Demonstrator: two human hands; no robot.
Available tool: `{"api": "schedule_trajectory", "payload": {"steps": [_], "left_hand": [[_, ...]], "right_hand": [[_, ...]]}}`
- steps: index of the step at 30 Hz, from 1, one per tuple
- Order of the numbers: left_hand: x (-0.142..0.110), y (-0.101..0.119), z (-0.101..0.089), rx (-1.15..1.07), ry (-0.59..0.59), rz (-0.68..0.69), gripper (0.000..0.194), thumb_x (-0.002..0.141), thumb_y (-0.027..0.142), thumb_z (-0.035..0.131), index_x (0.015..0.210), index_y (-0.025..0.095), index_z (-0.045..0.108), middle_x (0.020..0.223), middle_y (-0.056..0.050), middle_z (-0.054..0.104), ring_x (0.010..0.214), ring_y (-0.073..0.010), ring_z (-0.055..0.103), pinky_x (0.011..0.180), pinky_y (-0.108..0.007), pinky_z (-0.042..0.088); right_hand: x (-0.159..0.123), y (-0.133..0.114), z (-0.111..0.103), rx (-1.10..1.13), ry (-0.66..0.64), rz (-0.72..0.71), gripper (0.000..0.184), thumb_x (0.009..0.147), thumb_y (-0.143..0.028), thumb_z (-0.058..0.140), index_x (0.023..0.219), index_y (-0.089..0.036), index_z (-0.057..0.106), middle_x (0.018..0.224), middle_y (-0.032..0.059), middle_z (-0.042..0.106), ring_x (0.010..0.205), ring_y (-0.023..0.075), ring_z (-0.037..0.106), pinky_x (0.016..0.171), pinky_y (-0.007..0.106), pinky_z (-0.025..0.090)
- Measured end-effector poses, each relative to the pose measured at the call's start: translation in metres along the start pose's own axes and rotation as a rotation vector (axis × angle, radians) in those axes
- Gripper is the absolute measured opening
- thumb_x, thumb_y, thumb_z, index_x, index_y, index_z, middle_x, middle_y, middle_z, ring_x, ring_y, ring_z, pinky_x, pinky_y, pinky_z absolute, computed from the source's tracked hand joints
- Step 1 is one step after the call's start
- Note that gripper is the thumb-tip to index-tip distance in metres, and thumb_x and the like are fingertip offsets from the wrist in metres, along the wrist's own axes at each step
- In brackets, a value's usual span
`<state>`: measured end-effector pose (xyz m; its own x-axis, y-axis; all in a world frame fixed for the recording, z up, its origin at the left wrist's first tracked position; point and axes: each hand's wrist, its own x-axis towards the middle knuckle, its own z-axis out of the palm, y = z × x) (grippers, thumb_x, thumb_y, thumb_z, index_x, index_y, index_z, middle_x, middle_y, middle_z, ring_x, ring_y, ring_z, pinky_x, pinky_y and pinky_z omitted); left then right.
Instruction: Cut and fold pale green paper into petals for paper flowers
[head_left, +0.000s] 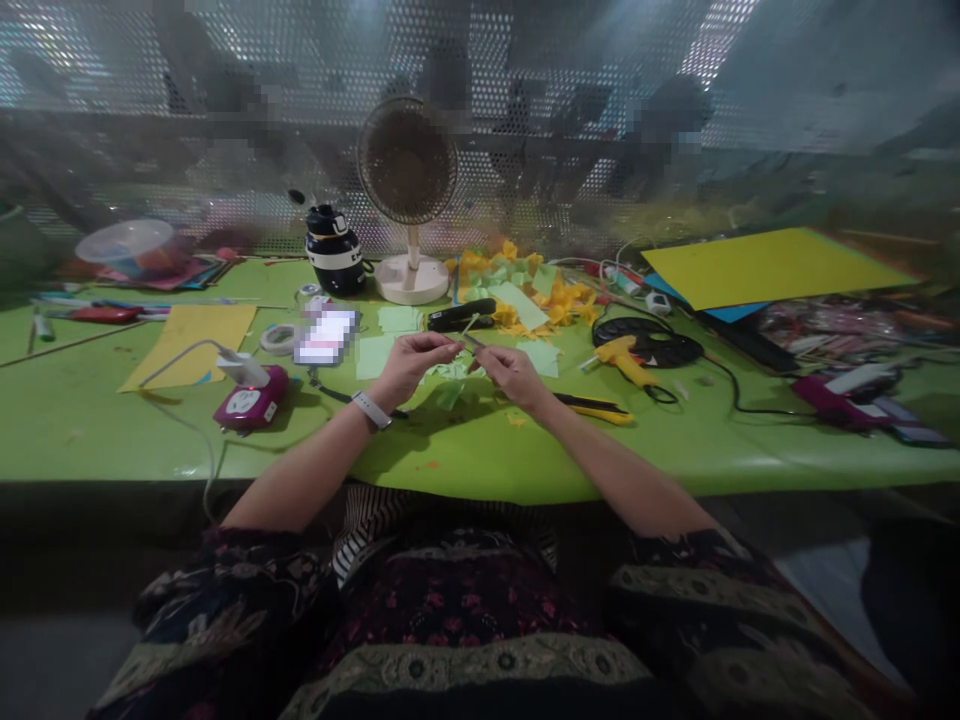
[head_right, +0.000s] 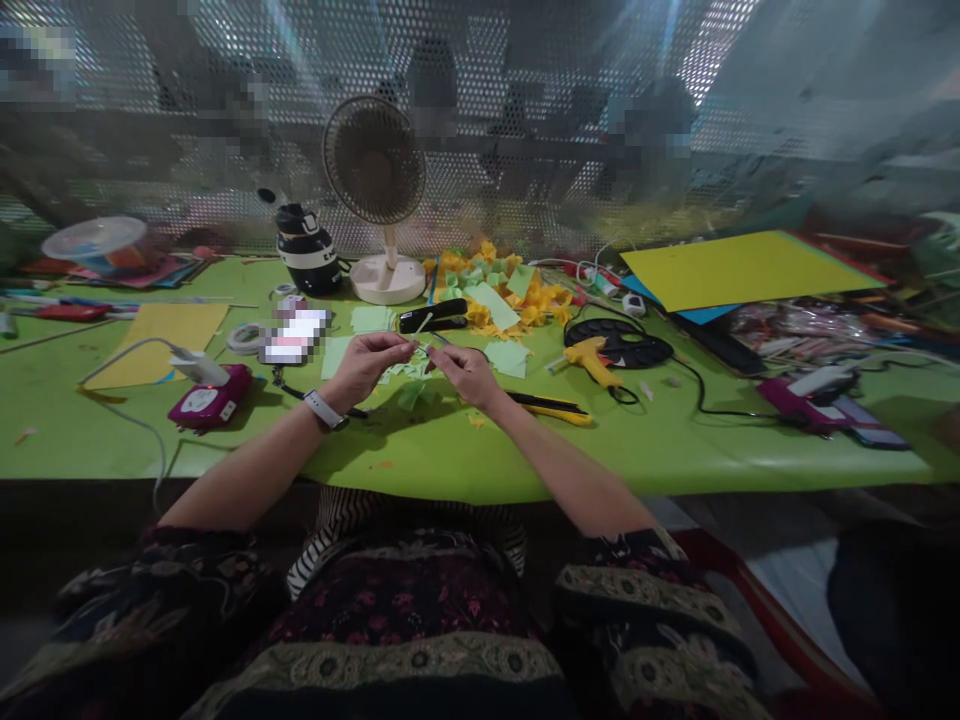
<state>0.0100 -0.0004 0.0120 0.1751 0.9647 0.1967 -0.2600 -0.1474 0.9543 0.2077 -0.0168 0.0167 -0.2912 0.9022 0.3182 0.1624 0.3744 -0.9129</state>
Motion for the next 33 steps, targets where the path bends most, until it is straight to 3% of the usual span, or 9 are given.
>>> {"api": "schedule_trajectory", "payload": {"steps": [14, 25, 33], "left_hand": [[-0.0015, -0.0012, -0.0001, -0.019, -0.023, 0.001, 0.032, 0.058, 0.039, 0.095, 0.077, 0.018, 0.08, 0.085, -0.006, 0.078, 0.077, -0.0146, 0.068, 0.081, -0.033, 0.055], [-0.0045, 0.0009, 0.0025, 0.013, 0.006, 0.044, 0.035, 0.056, 0.044, 0.095, 0.069, 0.017, 0.075, 0.073, -0.003, 0.073, 0.071, -0.0136, 0.065, 0.077, -0.033, 0.054], [-0.0049, 0.0, 0.0037, -0.006, 0.008, 0.035, 0.035, 0.056, 0.042, 0.095, 0.071, 0.017, 0.076, 0.076, -0.003, 0.074, 0.073, -0.014, 0.066, 0.079, -0.033, 0.053]], "right_hand": [[0.0003, -0.0008, -0.0013, 0.021, 0.005, 0.054, 0.059, 0.08, -0.078, 0.062, 0.068, -0.02, 0.068, 0.048, -0.0076, 0.031, 0.044, 0.0092, 0.028, 0.043, 0.026, 0.021], [0.0015, 0.0037, -0.001, 0.058, -0.051, 0.076, 0.061, 0.079, -0.079, 0.062, 0.069, -0.019, 0.068, 0.046, -0.0085, 0.029, 0.042, 0.0081, 0.025, 0.041, 0.025, 0.019], [0.0012, 0.0024, -0.0031, 0.099, -0.071, 0.118, 0.059, 0.08, -0.077, 0.062, 0.067, -0.02, 0.067, 0.044, -0.0091, 0.03, 0.038, 0.007, 0.024, 0.038, 0.024, 0.019]]}}
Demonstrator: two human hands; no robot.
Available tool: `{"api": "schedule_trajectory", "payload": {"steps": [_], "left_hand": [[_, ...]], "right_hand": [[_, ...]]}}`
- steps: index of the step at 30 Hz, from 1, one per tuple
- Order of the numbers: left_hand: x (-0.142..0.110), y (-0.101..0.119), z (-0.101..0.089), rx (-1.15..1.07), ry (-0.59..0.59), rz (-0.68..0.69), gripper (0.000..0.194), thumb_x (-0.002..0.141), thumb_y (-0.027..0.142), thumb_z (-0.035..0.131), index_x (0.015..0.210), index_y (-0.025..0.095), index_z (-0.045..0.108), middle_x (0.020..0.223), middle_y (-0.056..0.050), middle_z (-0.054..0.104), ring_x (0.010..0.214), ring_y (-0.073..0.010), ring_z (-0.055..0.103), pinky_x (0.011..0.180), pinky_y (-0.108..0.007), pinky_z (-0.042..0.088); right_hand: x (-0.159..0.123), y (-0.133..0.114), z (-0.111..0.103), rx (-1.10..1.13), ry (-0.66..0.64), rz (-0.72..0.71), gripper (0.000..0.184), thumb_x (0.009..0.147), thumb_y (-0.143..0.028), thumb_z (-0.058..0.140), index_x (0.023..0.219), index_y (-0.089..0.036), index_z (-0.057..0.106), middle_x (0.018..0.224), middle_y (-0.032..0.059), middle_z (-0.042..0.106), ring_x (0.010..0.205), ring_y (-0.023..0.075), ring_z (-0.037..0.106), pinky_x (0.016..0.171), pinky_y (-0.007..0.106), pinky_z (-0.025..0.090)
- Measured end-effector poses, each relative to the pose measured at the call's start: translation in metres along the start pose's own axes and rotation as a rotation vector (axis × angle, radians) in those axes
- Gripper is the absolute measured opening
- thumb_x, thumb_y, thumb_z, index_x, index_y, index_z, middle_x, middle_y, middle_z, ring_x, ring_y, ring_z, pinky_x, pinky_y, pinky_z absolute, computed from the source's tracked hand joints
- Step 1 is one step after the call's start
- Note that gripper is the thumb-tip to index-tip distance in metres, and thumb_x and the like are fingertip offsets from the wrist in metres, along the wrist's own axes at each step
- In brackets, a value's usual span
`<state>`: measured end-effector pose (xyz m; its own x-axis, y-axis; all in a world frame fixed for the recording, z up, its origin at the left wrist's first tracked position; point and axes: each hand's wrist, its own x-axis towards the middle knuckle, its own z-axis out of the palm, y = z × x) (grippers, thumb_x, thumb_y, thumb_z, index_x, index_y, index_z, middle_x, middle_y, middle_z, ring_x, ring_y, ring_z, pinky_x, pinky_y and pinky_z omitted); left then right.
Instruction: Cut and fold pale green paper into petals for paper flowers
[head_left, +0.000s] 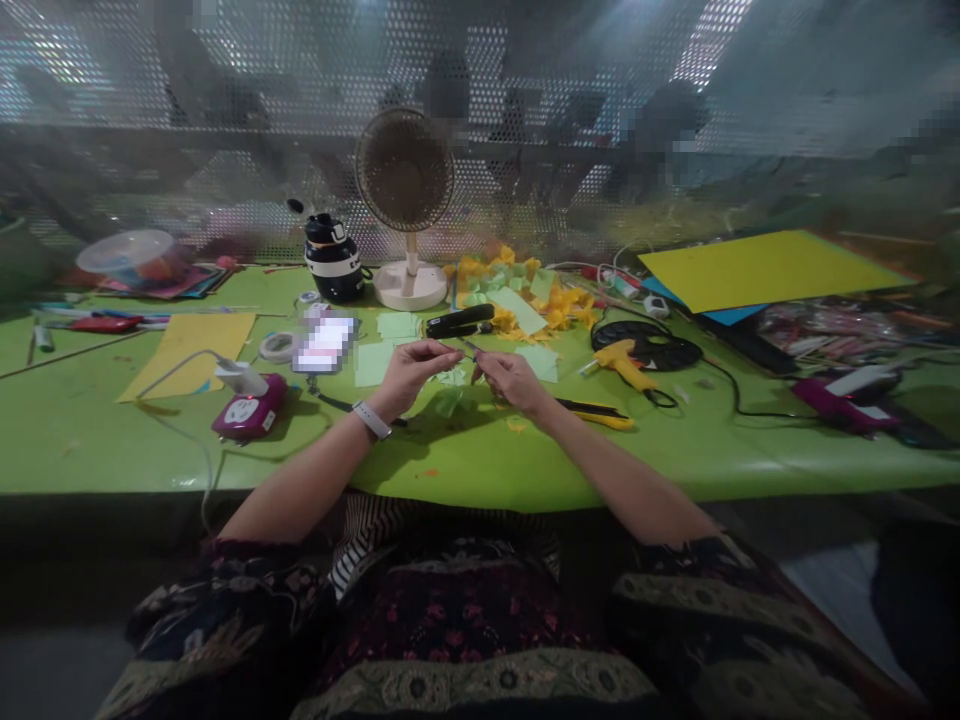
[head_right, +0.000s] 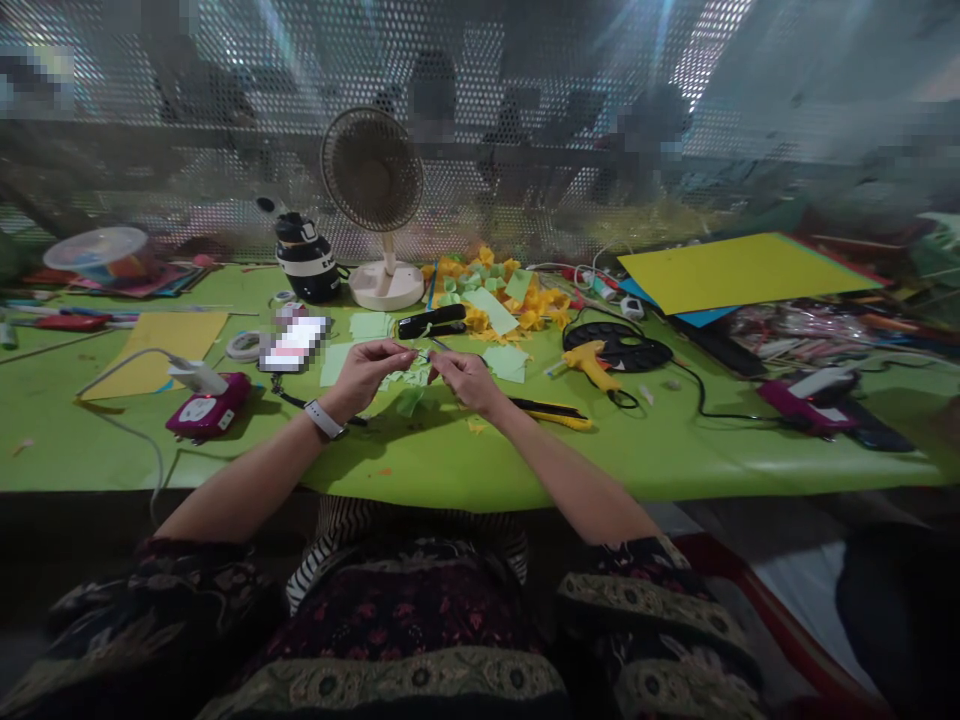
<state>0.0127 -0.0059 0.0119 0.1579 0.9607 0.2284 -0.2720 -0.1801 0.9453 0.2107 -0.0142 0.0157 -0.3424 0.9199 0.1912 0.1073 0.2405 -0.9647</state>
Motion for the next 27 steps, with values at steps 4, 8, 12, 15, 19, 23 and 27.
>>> {"api": "schedule_trajectory", "payload": {"steps": [4, 8, 12, 15, 19, 23, 27], "left_hand": [[0.0, 0.0, 0.0, -0.007, 0.002, -0.007, 0.033, 0.057, 0.041, 0.095, 0.074, 0.018, 0.078, 0.075, -0.003, 0.074, 0.071, -0.0128, 0.065, 0.078, -0.033, 0.053], [0.0, 0.001, 0.001, 0.006, 0.006, -0.017, 0.035, 0.056, 0.043, 0.095, 0.072, 0.017, 0.077, 0.074, -0.004, 0.074, 0.071, -0.0136, 0.065, 0.079, -0.034, 0.054], [0.0, 0.0, -0.001, 0.005, -0.013, -0.009, 0.034, 0.057, 0.042, 0.094, 0.074, 0.017, 0.078, 0.078, -0.005, 0.075, 0.074, -0.0145, 0.067, 0.08, -0.034, 0.054], [0.0, -0.001, -0.001, -0.001, -0.016, -0.003, 0.034, 0.058, 0.042, 0.094, 0.074, 0.017, 0.078, 0.078, -0.004, 0.076, 0.074, -0.0141, 0.067, 0.079, -0.033, 0.055], [0.0, -0.001, 0.0, -0.029, -0.007, -0.004, 0.034, 0.056, 0.041, 0.096, 0.072, 0.017, 0.078, 0.073, -0.003, 0.074, 0.068, -0.0117, 0.064, 0.073, -0.029, 0.054], [0.0, -0.002, 0.001, -0.039, -0.007, 0.009, 0.035, 0.056, 0.042, 0.096, 0.069, 0.017, 0.076, 0.071, -0.002, 0.073, 0.065, -0.011, 0.063, 0.071, -0.029, 0.053], [0.001, -0.005, 0.0, -0.039, -0.024, 0.011, 0.034, 0.058, 0.042, 0.095, 0.07, 0.016, 0.076, 0.071, -0.003, 0.072, 0.066, -0.0112, 0.063, 0.072, -0.029, 0.052]], "right_hand": [[-0.001, -0.004, 0.0, 0.005, 0.008, 0.008, 0.061, 0.078, -0.08, 0.062, 0.066, -0.02, 0.064, 0.043, -0.0096, 0.029, 0.037, 0.0068, 0.023, 0.037, 0.025, 0.017], [-0.001, -0.004, 0.001, -0.013, -0.012, 0.007, 0.062, 0.078, -0.081, 0.061, 0.067, -0.02, 0.065, 0.043, -0.0097, 0.029, 0.037, 0.007, 0.023, 0.037, 0.025, 0.018], [-0.001, -0.003, 0.0, -0.027, -0.023, -0.007, 0.062, 0.08, -0.081, 0.06, 0.068, -0.02, 0.065, 0.044, -0.0094, 0.029, 0.038, 0.0071, 0.024, 0.037, 0.025, 0.018], [-0.001, -0.002, -0.001, -0.031, -0.037, -0.006, 0.062, 0.081, -0.08, 0.059, 0.07, -0.019, 0.065, 0.045, -0.0095, 0.029, 0.038, 0.007, 0.024, 0.038, 0.025, 0.018], [-0.002, -0.003, -0.002, -0.043, -0.084, -0.002, 0.06, 0.085, -0.077, 0.059, 0.073, -0.018, 0.065, 0.046, -0.0099, 0.029, 0.039, 0.0069, 0.023, 0.038, 0.024, 0.018], [0.0, 0.0, -0.002, -0.041, -0.113, -0.013, 0.059, 0.086, -0.075, 0.059, 0.073, -0.017, 0.064, 0.046, -0.0101, 0.029, 0.039, 0.0066, 0.023, 0.038, 0.024, 0.018], [0.003, 0.007, -0.005, -0.006, -0.181, 0.016, 0.056, 0.089, -0.071, 0.058, 0.074, -0.017, 0.063, 0.044, -0.0109, 0.028, 0.037, 0.0063, 0.021, 0.038, 0.024, 0.016]]}}
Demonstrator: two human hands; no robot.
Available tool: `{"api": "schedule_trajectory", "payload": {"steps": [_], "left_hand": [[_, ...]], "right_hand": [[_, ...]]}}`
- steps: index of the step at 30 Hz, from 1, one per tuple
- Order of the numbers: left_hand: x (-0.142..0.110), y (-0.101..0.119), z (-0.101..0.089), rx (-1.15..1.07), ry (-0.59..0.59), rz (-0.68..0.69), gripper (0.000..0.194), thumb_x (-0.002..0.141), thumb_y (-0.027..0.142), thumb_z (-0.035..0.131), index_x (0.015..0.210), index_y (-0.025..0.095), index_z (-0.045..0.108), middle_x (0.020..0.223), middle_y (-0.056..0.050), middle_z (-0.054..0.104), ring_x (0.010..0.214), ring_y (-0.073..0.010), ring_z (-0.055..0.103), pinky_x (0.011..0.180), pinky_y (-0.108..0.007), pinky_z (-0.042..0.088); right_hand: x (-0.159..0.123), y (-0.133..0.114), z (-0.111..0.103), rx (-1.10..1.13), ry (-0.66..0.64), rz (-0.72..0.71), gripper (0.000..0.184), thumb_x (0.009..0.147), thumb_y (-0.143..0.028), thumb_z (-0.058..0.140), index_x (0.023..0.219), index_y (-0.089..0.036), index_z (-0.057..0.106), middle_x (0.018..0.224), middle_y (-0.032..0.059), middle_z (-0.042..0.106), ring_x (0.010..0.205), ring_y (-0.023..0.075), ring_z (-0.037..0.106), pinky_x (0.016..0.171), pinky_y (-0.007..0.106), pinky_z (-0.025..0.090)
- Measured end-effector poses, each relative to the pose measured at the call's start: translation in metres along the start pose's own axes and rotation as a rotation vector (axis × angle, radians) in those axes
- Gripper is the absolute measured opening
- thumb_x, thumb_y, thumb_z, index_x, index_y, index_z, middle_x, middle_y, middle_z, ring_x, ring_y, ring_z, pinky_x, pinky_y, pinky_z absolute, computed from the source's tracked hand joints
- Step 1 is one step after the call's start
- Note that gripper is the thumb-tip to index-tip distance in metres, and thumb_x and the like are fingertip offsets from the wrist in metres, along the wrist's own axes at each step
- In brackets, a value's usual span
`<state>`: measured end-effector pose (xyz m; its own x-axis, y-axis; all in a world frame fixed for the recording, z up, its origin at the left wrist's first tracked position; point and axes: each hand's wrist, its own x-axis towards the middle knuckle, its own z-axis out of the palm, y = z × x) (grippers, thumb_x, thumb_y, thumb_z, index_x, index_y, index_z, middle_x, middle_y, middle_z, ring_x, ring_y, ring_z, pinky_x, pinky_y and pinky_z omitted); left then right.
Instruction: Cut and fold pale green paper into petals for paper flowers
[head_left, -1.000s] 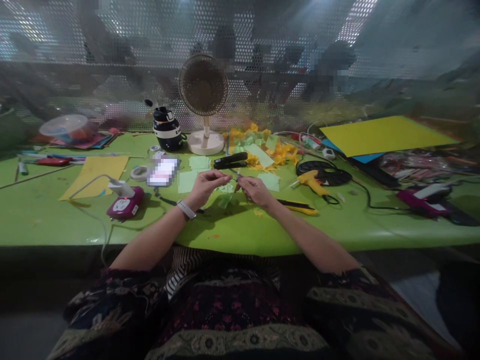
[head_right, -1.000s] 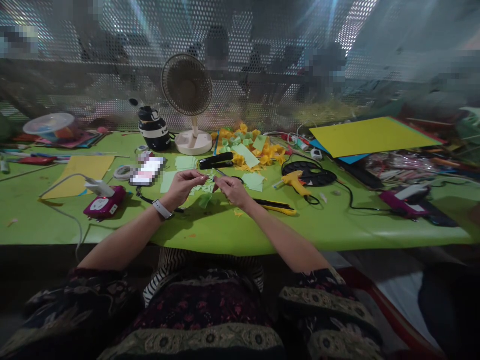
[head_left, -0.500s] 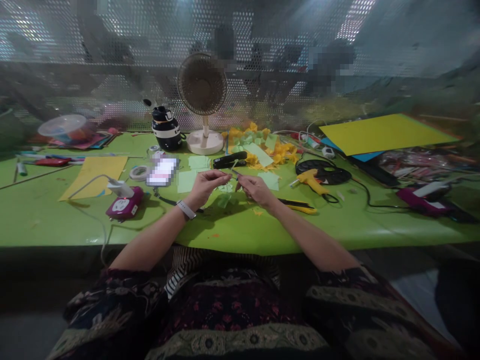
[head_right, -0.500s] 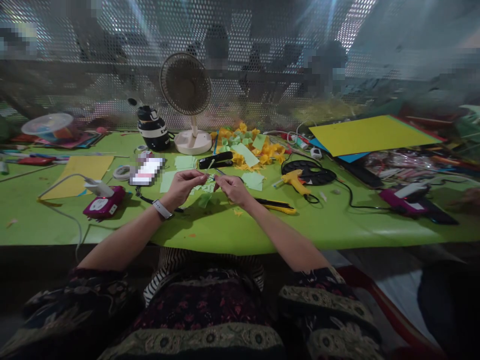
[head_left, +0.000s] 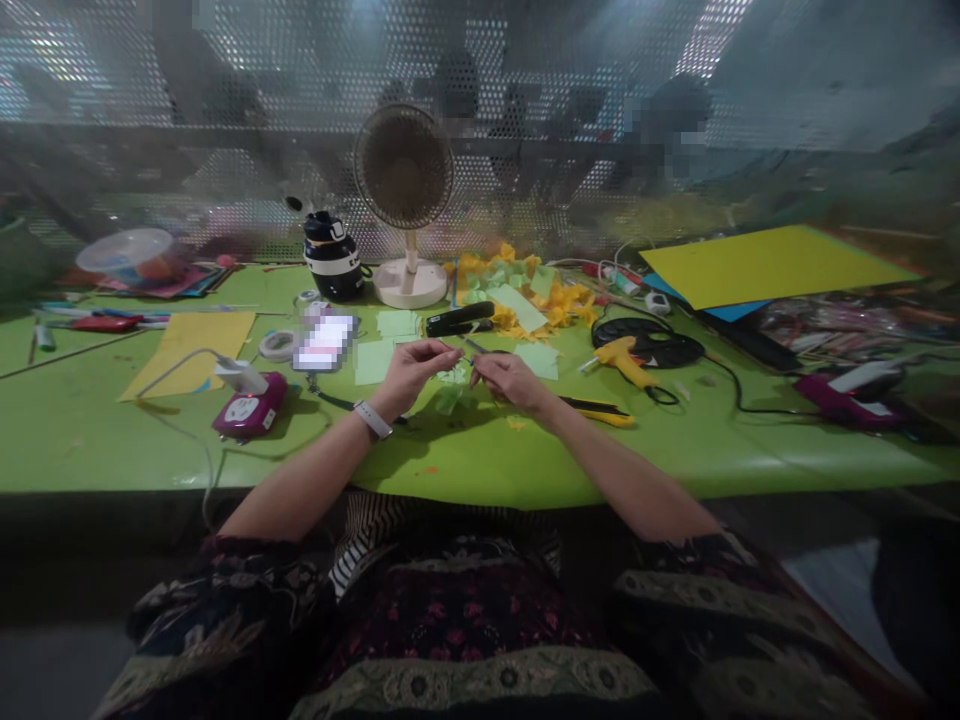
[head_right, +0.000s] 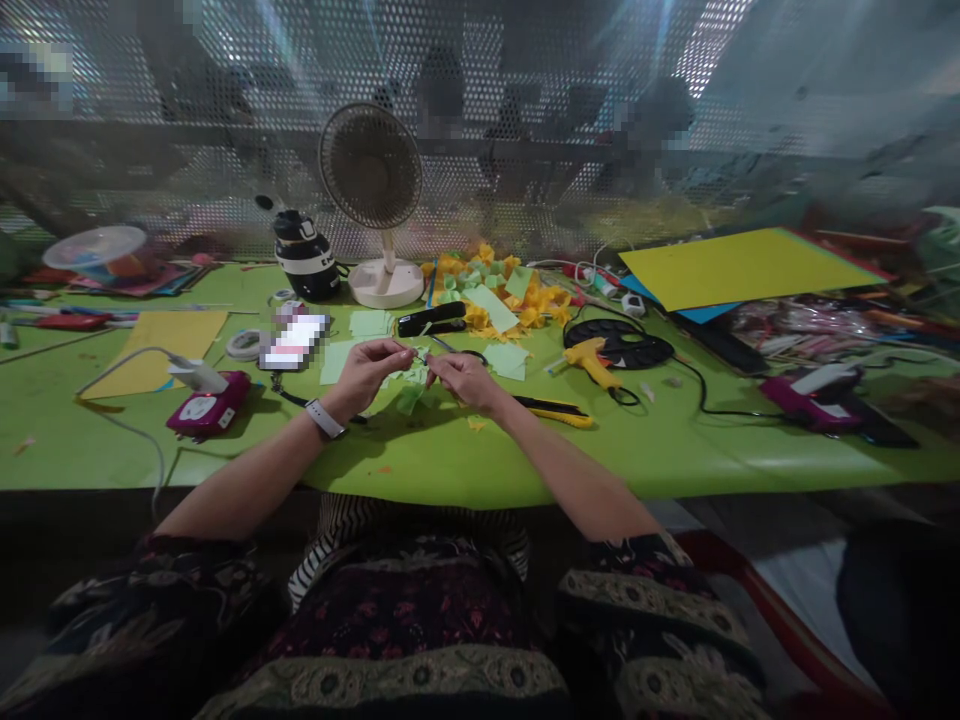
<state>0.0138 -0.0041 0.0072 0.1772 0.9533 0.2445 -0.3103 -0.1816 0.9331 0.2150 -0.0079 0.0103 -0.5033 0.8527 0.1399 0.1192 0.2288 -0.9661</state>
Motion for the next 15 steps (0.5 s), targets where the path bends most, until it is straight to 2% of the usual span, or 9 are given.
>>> {"api": "schedule_trajectory", "payload": {"steps": [7, 15], "left_hand": [[0.0007, -0.0048, -0.0042, 0.001, -0.074, 0.009, 0.027, 0.066, 0.038, 0.092, 0.077, 0.018, 0.079, 0.078, -0.004, 0.074, 0.07, -0.0118, 0.065, 0.074, -0.029, 0.054], [0.0002, -0.0042, -0.0008, -0.043, -0.028, -0.026, 0.031, 0.06, 0.039, 0.095, 0.074, 0.018, 0.079, 0.079, -0.004, 0.075, 0.069, -0.011, 0.063, 0.073, -0.028, 0.054]], "right_hand": [[-0.0009, 0.0006, -0.0025, 0.039, -0.049, 0.055, 0.05, 0.093, -0.063, 0.057, 0.073, -0.017, 0.062, 0.043, -0.0111, 0.029, 0.035, 0.0056, 0.022, 0.037, 0.022, 0.017], [-0.001, -0.0023, -0.0014, 0.107, -0.092, 0.13, 0.051, 0.091, -0.065, 0.059, 0.072, -0.018, 0.061, 0.044, -0.0107, 0.03, 0.036, 0.0057, 0.022, 0.038, 0.022, 0.018]]}}
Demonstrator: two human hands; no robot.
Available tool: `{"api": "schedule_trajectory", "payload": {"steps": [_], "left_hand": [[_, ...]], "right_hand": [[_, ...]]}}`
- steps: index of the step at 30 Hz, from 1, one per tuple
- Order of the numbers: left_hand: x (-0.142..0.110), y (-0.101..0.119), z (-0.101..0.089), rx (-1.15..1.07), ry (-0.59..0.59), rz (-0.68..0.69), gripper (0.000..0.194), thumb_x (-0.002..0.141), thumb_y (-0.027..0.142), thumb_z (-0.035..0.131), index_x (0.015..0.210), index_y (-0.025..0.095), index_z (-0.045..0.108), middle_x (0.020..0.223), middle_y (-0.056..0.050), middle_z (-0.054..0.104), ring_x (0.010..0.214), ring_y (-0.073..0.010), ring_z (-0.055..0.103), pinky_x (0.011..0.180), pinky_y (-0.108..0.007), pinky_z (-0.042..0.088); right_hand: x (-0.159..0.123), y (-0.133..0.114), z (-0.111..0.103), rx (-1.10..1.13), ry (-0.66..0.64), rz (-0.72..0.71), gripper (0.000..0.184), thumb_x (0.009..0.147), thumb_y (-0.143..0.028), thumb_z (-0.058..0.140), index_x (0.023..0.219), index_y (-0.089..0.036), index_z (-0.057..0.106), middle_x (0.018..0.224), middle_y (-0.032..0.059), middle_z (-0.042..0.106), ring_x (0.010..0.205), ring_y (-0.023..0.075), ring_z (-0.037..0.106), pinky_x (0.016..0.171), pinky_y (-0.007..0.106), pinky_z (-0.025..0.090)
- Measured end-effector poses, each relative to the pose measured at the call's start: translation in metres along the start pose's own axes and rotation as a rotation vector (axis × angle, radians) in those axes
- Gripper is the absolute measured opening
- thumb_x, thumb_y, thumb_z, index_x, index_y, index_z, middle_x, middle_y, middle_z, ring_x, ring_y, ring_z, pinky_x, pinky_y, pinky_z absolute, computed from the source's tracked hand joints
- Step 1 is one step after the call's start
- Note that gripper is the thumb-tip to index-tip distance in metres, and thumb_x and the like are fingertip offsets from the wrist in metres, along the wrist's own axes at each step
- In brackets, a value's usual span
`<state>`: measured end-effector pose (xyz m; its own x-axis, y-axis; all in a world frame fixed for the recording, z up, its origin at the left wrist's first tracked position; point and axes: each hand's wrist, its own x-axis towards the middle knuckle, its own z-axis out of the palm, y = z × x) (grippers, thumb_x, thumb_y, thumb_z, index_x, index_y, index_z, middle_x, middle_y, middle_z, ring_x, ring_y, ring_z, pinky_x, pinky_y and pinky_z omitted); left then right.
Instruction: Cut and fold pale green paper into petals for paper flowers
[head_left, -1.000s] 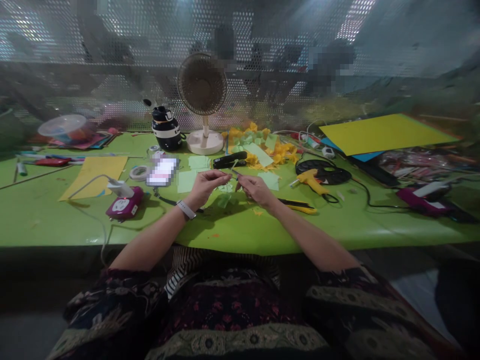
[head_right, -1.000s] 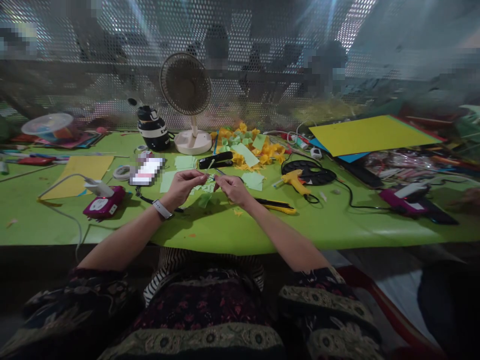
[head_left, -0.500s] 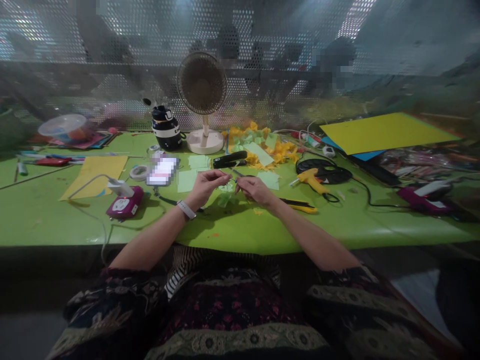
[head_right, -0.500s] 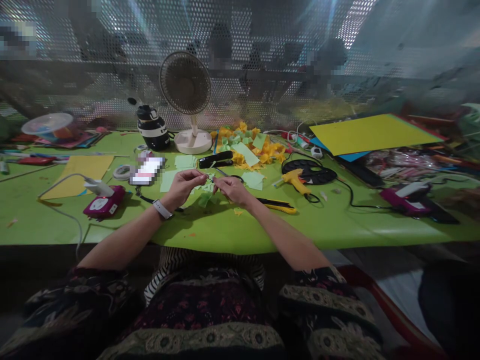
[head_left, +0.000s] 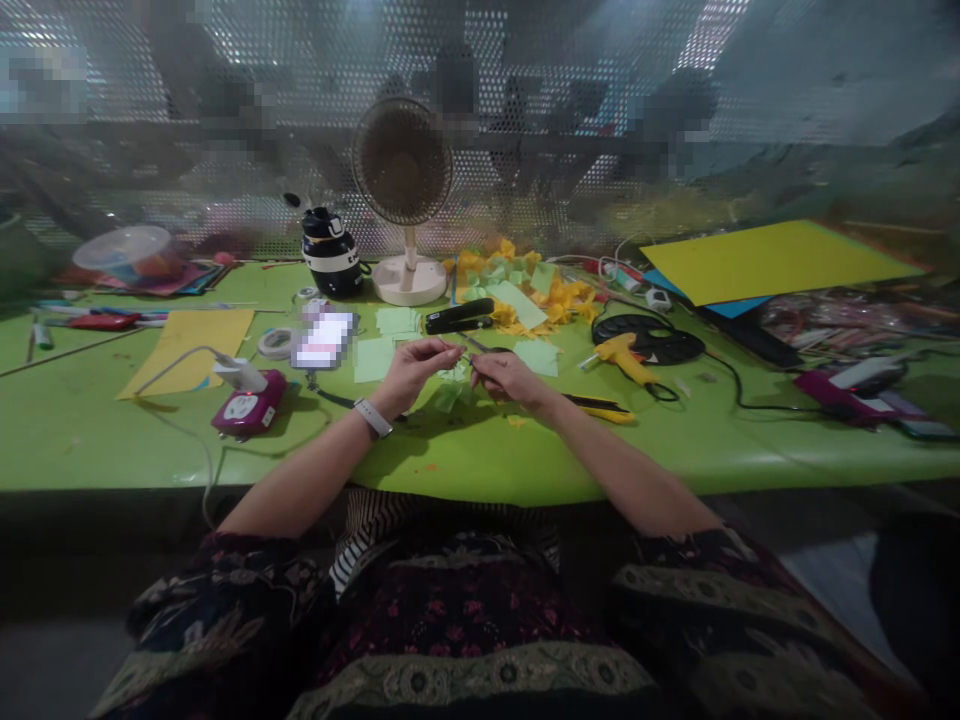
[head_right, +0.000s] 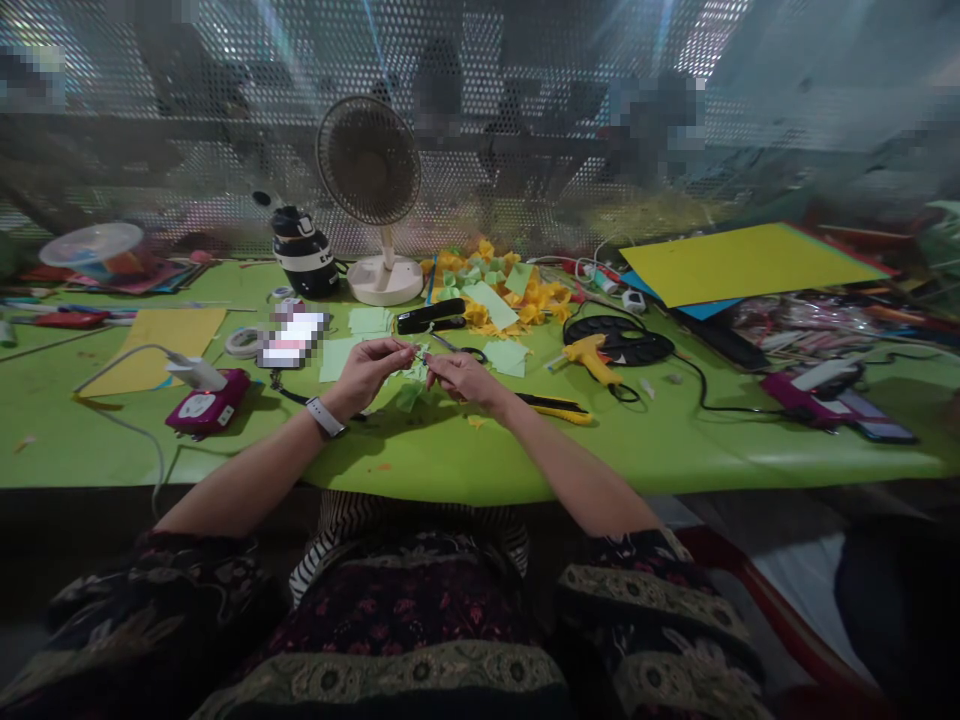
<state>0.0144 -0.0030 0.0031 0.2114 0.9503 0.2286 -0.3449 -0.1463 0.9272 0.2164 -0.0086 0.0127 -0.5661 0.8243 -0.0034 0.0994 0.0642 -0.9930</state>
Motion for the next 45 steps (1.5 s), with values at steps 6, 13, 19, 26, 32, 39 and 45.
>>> {"api": "schedule_trajectory", "payload": {"steps": [6, 13, 19, 26, 32, 39, 45], "left_hand": [[0.0, 0.001, 0.002, -0.003, 0.066, 0.04, 0.035, 0.058, 0.041, 0.095, 0.067, 0.016, 0.073, 0.07, -0.002, 0.071, 0.064, -0.0097, 0.06, 0.068, -0.027, 0.051], [-0.001, 0.003, 0.005, 0.062, 0.179, 0.124, 0.038, 0.057, 0.045, 0.095, 0.063, 0.016, 0.071, 0.062, 0.0, 0.066, 0.059, -0.0088, 0.056, 0.064, -0.025, 0.048], [-0.001, 0.003, 0.007, 0.041, 0.159, 0.102, 0.038, 0.057, 0.046, 0.095, 0.074, 0.017, 0.077, 0.074, -0.003, 0.074, 0.066, -0.0104, 0.061, 0.069, -0.026, 0.051], [0.0, 0.001, 0.002, 0.028, 0.104, 0.069, 0.036, 0.061, 0.046, 0.093, 0.078, 0.018, 0.079, 0.078, -0.004, 0.076, 0.069, -0.0115, 0.065, 0.075, -0.029, 0.054], [0.0, 0.0, 0.002, 0.051, 0.158, 0.099, 0.035, 0.059, 0.045, 0.094, 0.069, 0.017, 0.075, 0.069, -0.001, 0.071, 0.064, -0.0098, 0.06, 0.068, -0.026, 0.05], [-0.004, 0.006, 0.008, 0.09, 0.116, 0.104, 0.037, 0.058, 0.046, 0.094, 0.074, 0.017, 0.077, 0.074, -0.003, 0.074, 0.069, -0.013, 0.065, 0.073, -0.03, 0.053], [-0.006, 0.008, 0.01, 0.063, 0.109, 0.084, 0.037, 0.056, 0.044, 0.095, 0.074, 0.017, 0.078, 0.077, -0.004, 0.076, 0.073, -0.0137, 0.068, 0.076, -0.03, 0.055]], "right_hand": [[-0.001, 0.002, 0.005, -0.14, 0.085, -0.101, 0.056, 0.095, -0.07, 0.049, 0.083, -0.018, 0.066, 0.051, -0.0072, 0.038, 0.042, 0.0084, 0.031, 0.042, 0.024, 0.026], [0.007, 0.013, 0.011, -0.432, 0.422, -0.477, 0.04, 0.09, -0.057, 0.065, 0.096, -0.018, 0.068, 0.083, 0.0032, 0.065, 0.074, 0.016, 0.059, 0.072, 0.031, 0.049], [0.009, 0.015, 0.006, -0.396, 0.385, -0.469, 0.037, 0.093, -0.056, 0.061, 0.093, -0.019, 0.067, 0.076, 0.0001, 0.061, 0.067, 0.0135, 0.053, 0.065, 0.028, 0.045], [0.004, 0.009, 0.007, -0.32, 0.296, -0.374, 0.035, 0.091, -0.054, 0.063, 0.091, -0.02, 0.065, 0.073, -0.0013, 0.055, 0.064, 0.0121, 0.047, 0.059, 0.026, 0.039], [0.003, 0.008, 0.013, -0.289, 0.278, -0.328, 0.04, 0.085, -0.057, 0.07, 0.095, -0.019, 0.062, 0.075, -0.0004, 0.057, 0.063, 0.0122, 0.048, 0.055, 0.025, 0.04], [0.002, 0.009, 0.013, -0.391, 0.311, -0.355, 0.034, 0.092, -0.053, 0.063, 0.093, -0.019, 0.064, 0.074, 0.001, 0.059, 0.066, 0.0143, 0.053, 0.058, 0.027, 0.042], [0.003, 0.008, 0.01, -0.465, 0.277, -0.378, 0.039, 0.094, -0.056, 0.058, 0.084, -0.019, 0.062, 0.069, -0.0002, 0.053, 0.068, 0.0147, 0.049, 0.062, 0.027, 0.039]]}}
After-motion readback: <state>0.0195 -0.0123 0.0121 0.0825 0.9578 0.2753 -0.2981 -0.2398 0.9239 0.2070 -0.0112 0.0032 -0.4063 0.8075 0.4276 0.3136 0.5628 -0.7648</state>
